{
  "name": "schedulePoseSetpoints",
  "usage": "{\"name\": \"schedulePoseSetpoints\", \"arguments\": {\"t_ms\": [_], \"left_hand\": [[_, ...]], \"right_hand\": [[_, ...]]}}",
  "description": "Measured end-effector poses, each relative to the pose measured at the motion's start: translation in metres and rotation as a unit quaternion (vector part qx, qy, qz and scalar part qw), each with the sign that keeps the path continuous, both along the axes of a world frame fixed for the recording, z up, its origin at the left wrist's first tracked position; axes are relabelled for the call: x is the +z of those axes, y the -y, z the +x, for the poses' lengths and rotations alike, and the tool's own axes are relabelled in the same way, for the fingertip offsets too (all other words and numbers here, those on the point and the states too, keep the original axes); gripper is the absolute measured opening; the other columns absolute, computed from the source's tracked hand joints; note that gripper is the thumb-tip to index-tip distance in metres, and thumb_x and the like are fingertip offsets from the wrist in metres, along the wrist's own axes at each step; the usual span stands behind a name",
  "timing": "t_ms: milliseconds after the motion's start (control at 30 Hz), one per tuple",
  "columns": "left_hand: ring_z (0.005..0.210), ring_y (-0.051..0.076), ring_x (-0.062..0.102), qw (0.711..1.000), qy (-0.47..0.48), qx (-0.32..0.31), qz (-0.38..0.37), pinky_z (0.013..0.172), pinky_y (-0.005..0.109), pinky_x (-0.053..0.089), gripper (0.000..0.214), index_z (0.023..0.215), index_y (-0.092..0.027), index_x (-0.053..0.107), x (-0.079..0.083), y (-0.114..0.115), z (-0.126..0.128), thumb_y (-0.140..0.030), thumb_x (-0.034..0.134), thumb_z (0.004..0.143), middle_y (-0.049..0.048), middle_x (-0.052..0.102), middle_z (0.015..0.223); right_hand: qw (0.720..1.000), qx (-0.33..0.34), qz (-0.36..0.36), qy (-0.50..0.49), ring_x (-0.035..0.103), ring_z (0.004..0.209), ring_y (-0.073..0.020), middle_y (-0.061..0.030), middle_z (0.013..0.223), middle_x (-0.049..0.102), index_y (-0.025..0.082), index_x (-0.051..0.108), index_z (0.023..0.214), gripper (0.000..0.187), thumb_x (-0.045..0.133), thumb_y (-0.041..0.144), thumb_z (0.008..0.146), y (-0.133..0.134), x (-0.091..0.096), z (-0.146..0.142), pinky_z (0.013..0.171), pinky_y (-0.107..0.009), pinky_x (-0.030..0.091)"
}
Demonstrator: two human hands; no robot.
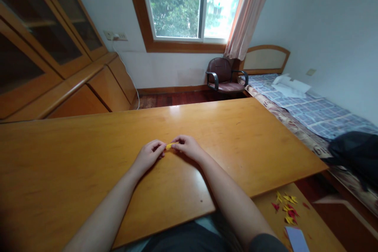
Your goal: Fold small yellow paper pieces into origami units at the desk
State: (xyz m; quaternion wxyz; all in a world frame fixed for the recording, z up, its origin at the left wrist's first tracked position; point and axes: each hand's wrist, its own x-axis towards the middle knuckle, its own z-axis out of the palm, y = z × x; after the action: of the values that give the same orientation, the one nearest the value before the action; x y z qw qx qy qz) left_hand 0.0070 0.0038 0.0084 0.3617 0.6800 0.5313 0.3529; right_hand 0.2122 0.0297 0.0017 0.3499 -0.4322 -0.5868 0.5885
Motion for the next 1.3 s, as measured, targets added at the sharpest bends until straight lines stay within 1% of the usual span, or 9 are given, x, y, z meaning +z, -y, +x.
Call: {"name": "schedulePoseSetpoints", "arguments": {"t_ms": [100,167,367,633,733,867,1000,1133,1300], "left_hand": [[0.069,0.019,0.064,1.000,-0.024,-0.012,0.009,0.064,0.027,0.048,0.028,0.075,-0.020,0.069,0.003,0.000,0.000,-0.044,0.060,0.086,0.0031,0.069,0.071],[0.069,0.019,0.063,1.000,-0.022,-0.019,0.007,0.064,0.027,0.047,0.028,0.073,-0.019,0.070,0.004,0.000,-0.001,-0.043,0.062,0.084,0.0030,0.069,0.071],[0.063,0.017,0.062,0.998,0.040,-0.006,-0.041,0.062,0.026,0.047,0.032,0.074,-0.018,0.072,0.000,-0.001,-0.003,-0.047,0.063,0.083,0.0024,0.068,0.066],[0.059,0.016,0.062,0.991,0.097,0.007,-0.090,0.059,0.026,0.049,0.032,0.073,-0.017,0.071,-0.005,-0.002,-0.002,-0.048,0.065,0.080,0.0030,0.068,0.063],[0.061,0.017,0.064,0.991,0.103,0.003,-0.088,0.062,0.027,0.050,0.032,0.075,-0.017,0.071,-0.004,-0.002,-0.001,-0.048,0.064,0.080,0.0032,0.069,0.065],[0.064,0.018,0.065,0.992,0.088,-0.019,-0.083,0.063,0.027,0.051,0.030,0.075,-0.018,0.072,0.001,0.000,0.000,-0.047,0.065,0.080,0.0034,0.071,0.069],[0.065,0.017,0.064,0.993,0.077,-0.029,-0.082,0.064,0.026,0.050,0.028,0.072,-0.018,0.073,0.003,0.001,0.001,-0.044,0.065,0.081,0.0036,0.072,0.070],[0.064,0.017,0.064,0.993,0.085,-0.024,-0.084,0.064,0.027,0.049,0.028,0.072,-0.018,0.072,0.001,0.002,0.000,-0.043,0.064,0.081,0.0041,0.072,0.069],[0.067,0.018,0.064,0.997,0.059,-0.030,-0.041,0.067,0.027,0.049,0.028,0.071,-0.019,0.072,0.000,0.002,0.000,-0.042,0.063,0.084,0.0033,0.071,0.069]], "right_hand": [[1.000,0.002,0.006,0.011,0.057,0.061,-0.0115,0.0007,0.067,0.066,0.014,0.070,0.091,0.030,0.075,0.039,0.075,0.002,0.003,-0.001,0.057,-0.024,0.041],[1.000,0.002,0.010,0.016,0.056,0.061,-0.0114,0.0008,0.067,0.065,0.014,0.070,0.091,0.028,0.074,0.037,0.076,0.003,0.004,-0.001,0.057,-0.024,0.041],[1.000,0.003,0.015,0.003,0.058,0.062,-0.0118,0.0005,0.072,0.067,0.015,0.069,0.104,0.035,0.074,0.035,0.076,0.004,0.002,-0.002,0.058,-0.024,0.043],[0.998,-0.029,0.007,-0.057,0.053,0.059,-0.0095,0.0036,0.071,0.061,0.016,0.065,0.102,0.038,0.077,0.034,0.070,0.002,-0.003,-0.007,0.056,-0.023,0.041],[0.995,-0.046,0.004,-0.090,0.053,0.059,-0.0092,0.0046,0.072,0.060,0.018,0.063,0.101,0.041,0.079,0.035,0.067,0.001,-0.005,-0.009,0.057,-0.023,0.041],[0.991,-0.064,0.008,-0.116,0.056,0.064,-0.0106,0.0041,0.073,0.063,0.019,0.061,0.101,0.043,0.081,0.034,0.066,0.000,-0.004,-0.009,0.061,-0.024,0.043],[0.990,-0.061,0.017,-0.127,0.056,0.066,-0.0109,0.0035,0.075,0.064,0.020,0.061,0.102,0.041,0.079,0.033,0.068,0.000,-0.004,-0.009,0.064,-0.025,0.044],[0.990,-0.054,0.017,-0.132,0.057,0.066,-0.0108,0.0037,0.076,0.064,0.020,0.060,0.103,0.041,0.079,0.033,0.068,0.001,-0.005,-0.010,0.066,-0.026,0.044],[0.989,-0.063,0.018,-0.129,0.057,0.067,-0.0110,0.0035,0.077,0.063,0.020,0.060,0.100,0.041,0.080,0.034,0.067,0.000,-0.005,-0.013,0.069,-0.027,0.045]]}}
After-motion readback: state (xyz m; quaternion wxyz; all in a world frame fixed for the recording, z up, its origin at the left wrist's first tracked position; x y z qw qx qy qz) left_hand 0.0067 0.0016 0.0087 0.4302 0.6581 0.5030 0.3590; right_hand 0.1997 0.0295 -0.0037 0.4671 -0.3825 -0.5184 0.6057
